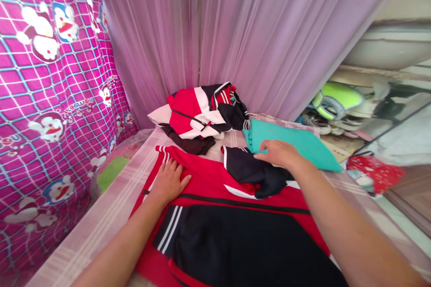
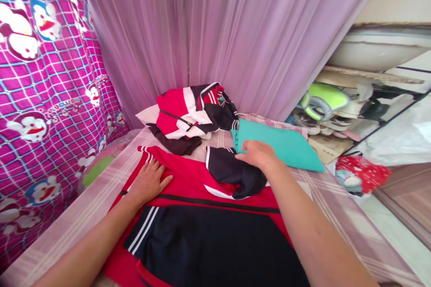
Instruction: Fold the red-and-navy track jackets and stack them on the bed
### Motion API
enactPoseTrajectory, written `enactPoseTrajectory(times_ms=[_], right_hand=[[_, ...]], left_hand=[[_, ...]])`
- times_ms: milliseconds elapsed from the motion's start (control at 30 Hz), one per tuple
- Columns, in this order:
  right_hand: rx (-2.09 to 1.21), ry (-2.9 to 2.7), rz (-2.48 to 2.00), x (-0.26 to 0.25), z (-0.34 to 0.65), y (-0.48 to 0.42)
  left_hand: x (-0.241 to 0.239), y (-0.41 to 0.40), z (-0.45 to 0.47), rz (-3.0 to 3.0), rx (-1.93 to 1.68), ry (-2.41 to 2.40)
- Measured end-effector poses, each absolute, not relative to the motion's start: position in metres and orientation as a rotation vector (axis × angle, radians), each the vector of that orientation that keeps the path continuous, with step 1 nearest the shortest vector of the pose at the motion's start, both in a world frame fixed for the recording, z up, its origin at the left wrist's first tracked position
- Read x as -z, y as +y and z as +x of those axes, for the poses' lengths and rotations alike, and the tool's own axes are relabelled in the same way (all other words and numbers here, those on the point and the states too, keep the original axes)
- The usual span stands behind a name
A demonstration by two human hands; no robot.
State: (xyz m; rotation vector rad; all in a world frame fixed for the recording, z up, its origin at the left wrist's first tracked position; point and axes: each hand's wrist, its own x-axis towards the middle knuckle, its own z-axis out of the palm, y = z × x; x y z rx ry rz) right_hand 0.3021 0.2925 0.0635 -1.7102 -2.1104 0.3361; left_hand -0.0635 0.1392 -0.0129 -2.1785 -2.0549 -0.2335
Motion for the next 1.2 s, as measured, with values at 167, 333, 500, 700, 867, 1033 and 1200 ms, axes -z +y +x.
enactPoseTrajectory(times_ms=[167, 333, 500, 700, 867, 1033, 1200], right_hand=[[-0.211, -2.566, -1.541, -0.049, 0.226, 0.278], [-0.332, -2.723, -1.523, -0.067, 0.228, 0.280], [-0.220, -2.385, -1.868, -0.162, 0.284, 0.329], [0.369, -1.687, -1.865, -0.191, 0.313, 0.331], [0.369, -2.475, -1.345, -0.111, 0.270, 0.283], [0.294, -2.622, -1.514, -0.060, 0.245, 0.287], [0.318, -2.832, -1.578, -0.045, 0.248, 0.308]], left_hand=[[0.016, 0.139, -0.065, -2.178, 0.267, -2.050], [0.018, 0.138, -0.067, -2.209, 0.344, -2.053], [0.014, 0.138, -0.069, -2.234, 0.450, -2.064], [0.012, 0.138, -0.074, -2.214, 0.636, -2.073], [0.019, 0.139, -0.077, -2.192, 0.632, -2.052], [0.020, 0.140, -0.074, -2.176, 0.449, -2.102], [0.017, 0.138, -0.070, -2.160, 0.312, -2.160]])
